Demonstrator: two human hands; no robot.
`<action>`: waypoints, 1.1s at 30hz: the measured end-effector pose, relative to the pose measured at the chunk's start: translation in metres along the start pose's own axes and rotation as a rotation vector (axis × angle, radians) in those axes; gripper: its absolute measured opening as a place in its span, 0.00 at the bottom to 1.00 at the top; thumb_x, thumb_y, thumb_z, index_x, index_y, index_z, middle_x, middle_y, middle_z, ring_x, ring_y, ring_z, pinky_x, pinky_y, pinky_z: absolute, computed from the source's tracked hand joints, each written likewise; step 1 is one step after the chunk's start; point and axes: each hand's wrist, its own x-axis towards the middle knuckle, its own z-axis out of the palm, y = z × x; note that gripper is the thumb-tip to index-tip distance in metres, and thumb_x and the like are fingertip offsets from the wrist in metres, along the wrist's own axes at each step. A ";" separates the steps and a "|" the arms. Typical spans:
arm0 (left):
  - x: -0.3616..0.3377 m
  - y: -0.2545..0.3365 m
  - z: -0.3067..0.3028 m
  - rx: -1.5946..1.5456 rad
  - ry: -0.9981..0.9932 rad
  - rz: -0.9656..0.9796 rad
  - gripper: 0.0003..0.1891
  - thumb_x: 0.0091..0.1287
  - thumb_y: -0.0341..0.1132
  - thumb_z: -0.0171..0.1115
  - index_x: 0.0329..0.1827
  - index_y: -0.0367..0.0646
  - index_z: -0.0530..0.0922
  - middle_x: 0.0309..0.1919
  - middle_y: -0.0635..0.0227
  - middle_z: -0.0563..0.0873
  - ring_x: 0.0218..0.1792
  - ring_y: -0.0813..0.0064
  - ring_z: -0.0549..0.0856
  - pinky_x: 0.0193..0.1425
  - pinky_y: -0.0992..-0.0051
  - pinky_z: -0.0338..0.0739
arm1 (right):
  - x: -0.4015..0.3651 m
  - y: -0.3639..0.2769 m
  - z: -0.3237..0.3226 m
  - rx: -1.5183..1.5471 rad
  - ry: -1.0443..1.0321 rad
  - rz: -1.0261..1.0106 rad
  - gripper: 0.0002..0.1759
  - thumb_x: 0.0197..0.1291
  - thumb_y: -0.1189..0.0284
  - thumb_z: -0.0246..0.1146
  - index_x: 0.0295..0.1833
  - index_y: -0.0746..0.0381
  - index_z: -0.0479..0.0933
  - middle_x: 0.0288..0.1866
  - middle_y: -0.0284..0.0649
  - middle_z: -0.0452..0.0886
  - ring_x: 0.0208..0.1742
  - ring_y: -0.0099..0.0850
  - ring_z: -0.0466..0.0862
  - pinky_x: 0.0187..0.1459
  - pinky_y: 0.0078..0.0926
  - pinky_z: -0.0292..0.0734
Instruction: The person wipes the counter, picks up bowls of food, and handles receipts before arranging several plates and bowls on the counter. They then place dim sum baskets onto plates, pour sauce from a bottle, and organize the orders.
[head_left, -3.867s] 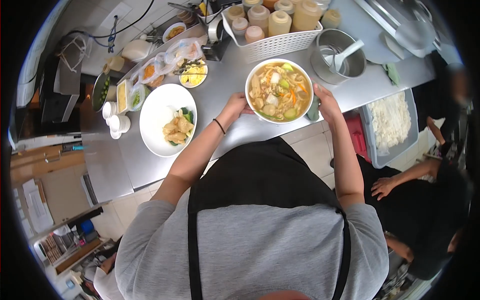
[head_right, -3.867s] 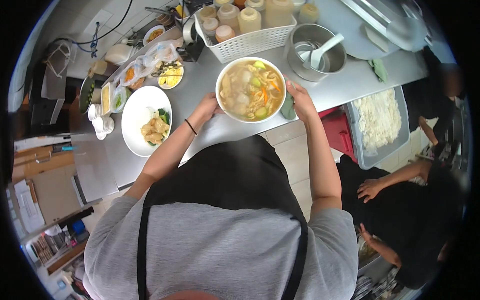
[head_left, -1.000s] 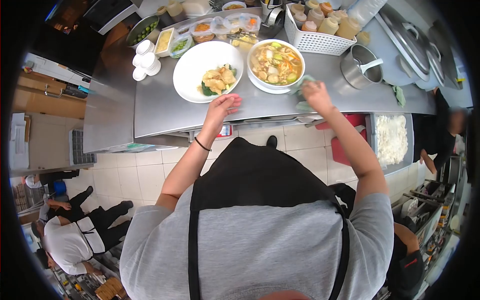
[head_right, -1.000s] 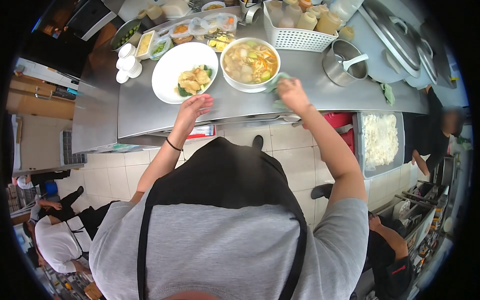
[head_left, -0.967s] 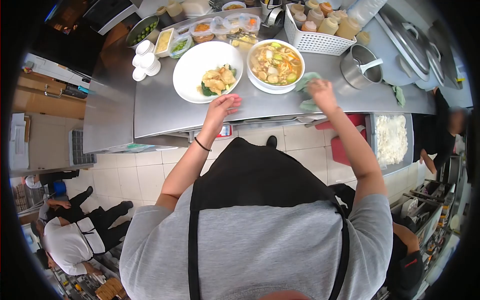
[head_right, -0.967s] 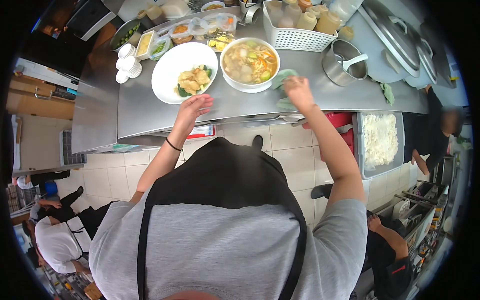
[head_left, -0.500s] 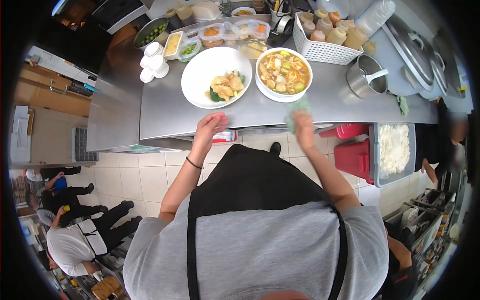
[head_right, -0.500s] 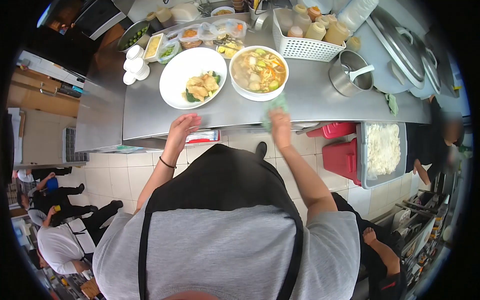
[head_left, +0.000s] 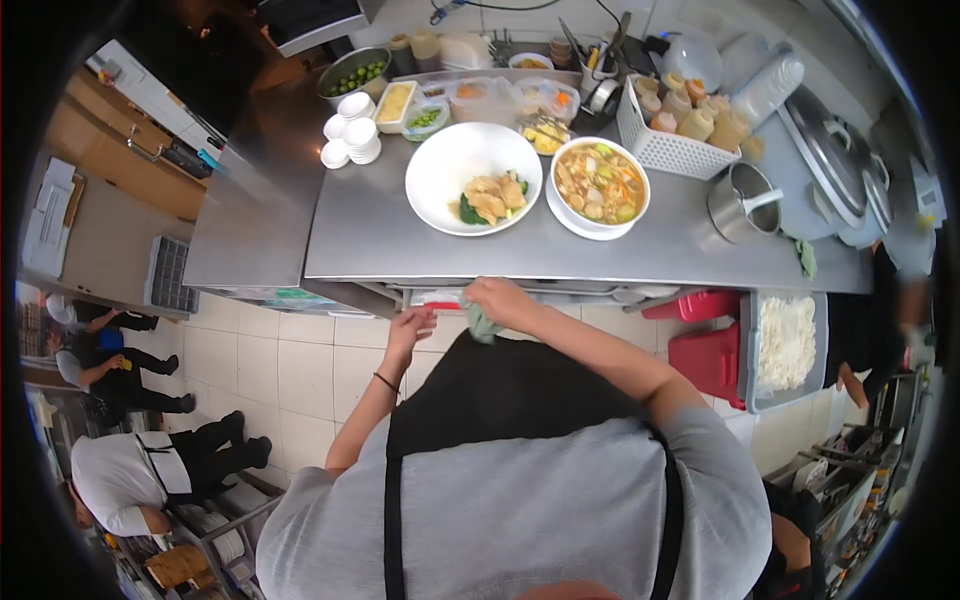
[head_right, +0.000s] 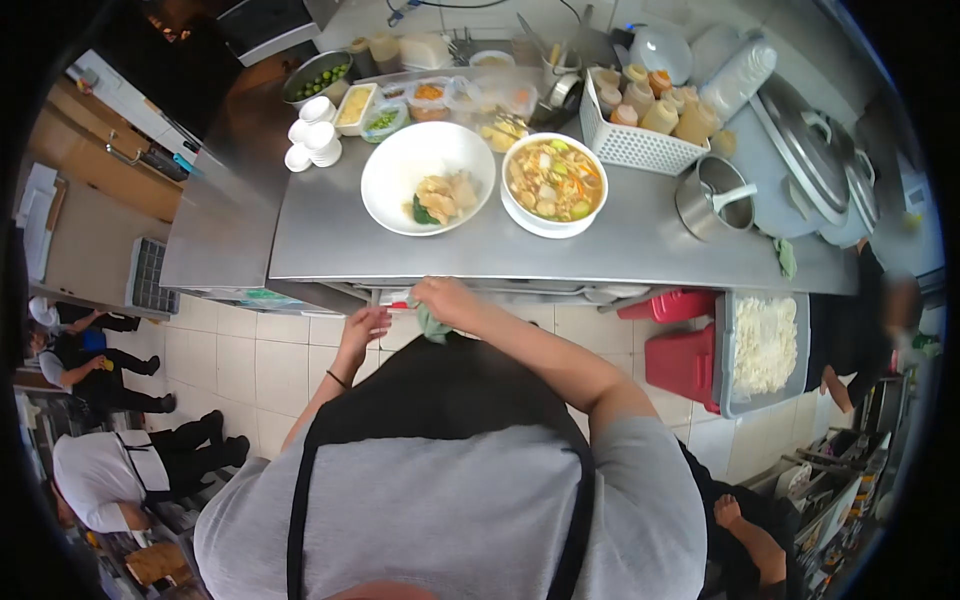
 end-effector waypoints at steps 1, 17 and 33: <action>0.002 -0.014 -0.010 0.022 0.009 -0.024 0.11 0.65 0.36 0.49 0.44 0.41 0.76 0.37 0.66 0.82 0.38 0.75 0.81 0.41 0.75 0.74 | 0.008 -0.002 -0.014 -0.087 0.014 0.005 0.08 0.55 0.69 0.53 0.36 0.60 0.75 0.34 0.42 0.76 0.37 0.40 0.76 0.40 0.38 0.70; 0.006 -0.260 -0.163 0.745 0.236 -0.554 0.13 0.54 0.39 0.56 0.20 0.37 0.78 0.17 0.62 0.81 0.17 0.70 0.81 0.22 0.73 0.77 | 0.233 0.124 -0.127 -0.162 0.249 0.054 0.07 0.49 0.79 0.57 0.35 0.63 0.78 0.34 0.46 0.79 0.36 0.42 0.78 0.39 0.32 0.72; -0.072 -0.179 -0.109 0.503 0.484 -0.622 0.14 0.54 0.41 0.57 0.31 0.39 0.81 0.20 0.62 0.82 0.19 0.70 0.82 0.22 0.71 0.78 | 0.381 0.224 -0.025 -0.586 -0.398 0.123 0.11 0.44 0.69 0.60 0.37 0.54 0.80 0.38 0.43 0.80 0.41 0.39 0.80 0.44 0.36 0.75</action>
